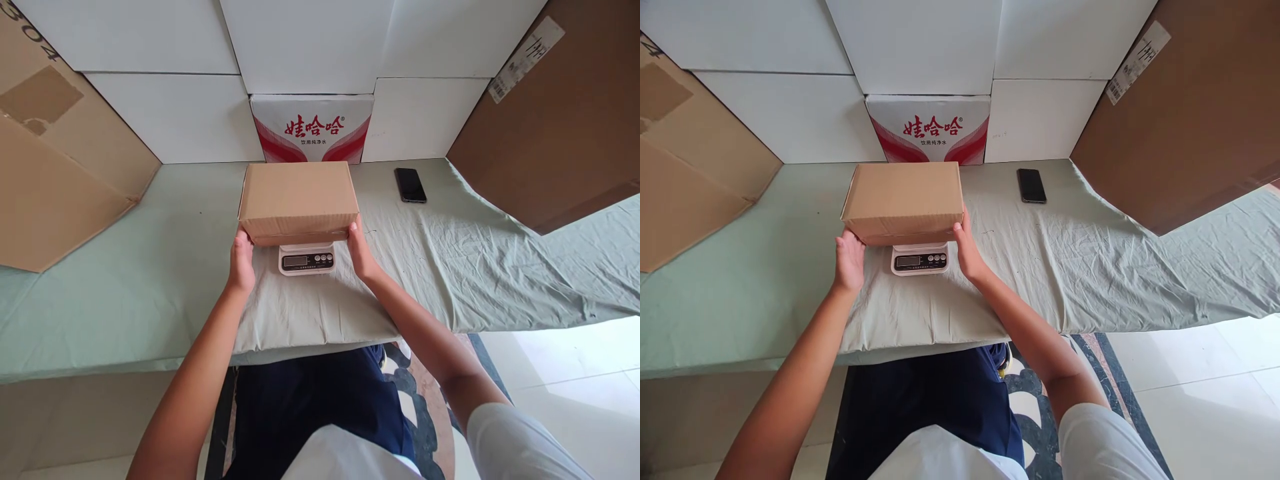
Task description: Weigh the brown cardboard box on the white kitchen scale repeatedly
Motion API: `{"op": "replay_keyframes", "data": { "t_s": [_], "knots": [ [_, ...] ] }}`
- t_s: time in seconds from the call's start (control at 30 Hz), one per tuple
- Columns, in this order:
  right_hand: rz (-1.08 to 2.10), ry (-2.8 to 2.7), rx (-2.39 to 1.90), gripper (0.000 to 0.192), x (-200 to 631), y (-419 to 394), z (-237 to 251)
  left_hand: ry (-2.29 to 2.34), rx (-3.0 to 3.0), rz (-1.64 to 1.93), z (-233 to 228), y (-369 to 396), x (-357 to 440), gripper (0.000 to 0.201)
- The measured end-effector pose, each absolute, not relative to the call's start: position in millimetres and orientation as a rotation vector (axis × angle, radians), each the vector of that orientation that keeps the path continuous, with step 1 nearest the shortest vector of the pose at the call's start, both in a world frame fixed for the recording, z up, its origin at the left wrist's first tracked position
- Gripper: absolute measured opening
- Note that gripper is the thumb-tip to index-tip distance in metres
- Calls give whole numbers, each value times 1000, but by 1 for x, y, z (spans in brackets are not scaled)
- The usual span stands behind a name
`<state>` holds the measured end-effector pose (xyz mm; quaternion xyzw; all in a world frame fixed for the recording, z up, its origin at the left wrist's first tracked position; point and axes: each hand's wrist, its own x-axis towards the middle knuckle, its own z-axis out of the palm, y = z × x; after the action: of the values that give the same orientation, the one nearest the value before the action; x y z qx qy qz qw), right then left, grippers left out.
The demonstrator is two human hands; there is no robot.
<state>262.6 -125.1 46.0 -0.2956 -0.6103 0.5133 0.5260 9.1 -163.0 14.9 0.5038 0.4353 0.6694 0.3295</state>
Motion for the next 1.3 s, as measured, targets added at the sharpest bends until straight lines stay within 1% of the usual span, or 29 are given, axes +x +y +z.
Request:
{"op": "replay_keyframes", "data": {
  "t_s": [0.27, 0.5, 0.7, 0.83, 1.0, 1.1, 1.17, 1.3],
  "knots": [
    [1217, -1406, -751, 69, 265, -122, 43, 1149, 1300, 1709, 11, -163, 9, 82],
    [1212, -1387, -750, 67, 265, -124, 44, 1145, 1306, 1712, 11, -163, 10, 84],
    [1213, -1253, -829, 76, 272, -115, 29, 1107, 1282, 1764, 10, -160, -1, 83],
    [1191, -1183, -858, 76, 276, -106, 23, 1110, 1273, 1769, 8, -156, -7, 84],
    [1182, -1113, -874, 77, 277, -101, 21, 1146, 1226, 1778, 3, -149, -9, 91],
    [1209, -1037, -882, 78, 277, -99, 22, 1149, 1210, 1789, -2, -145, -13, 91],
    [1237, -967, -883, 77, 277, -98, 22, 1139, 1204, 1795, -5, -142, -15, 90],
    [1263, -880, -878, 67, 276, -95, 20, 1124, 1193, 1795, -9, -139, -16, 89]
  ]
}}
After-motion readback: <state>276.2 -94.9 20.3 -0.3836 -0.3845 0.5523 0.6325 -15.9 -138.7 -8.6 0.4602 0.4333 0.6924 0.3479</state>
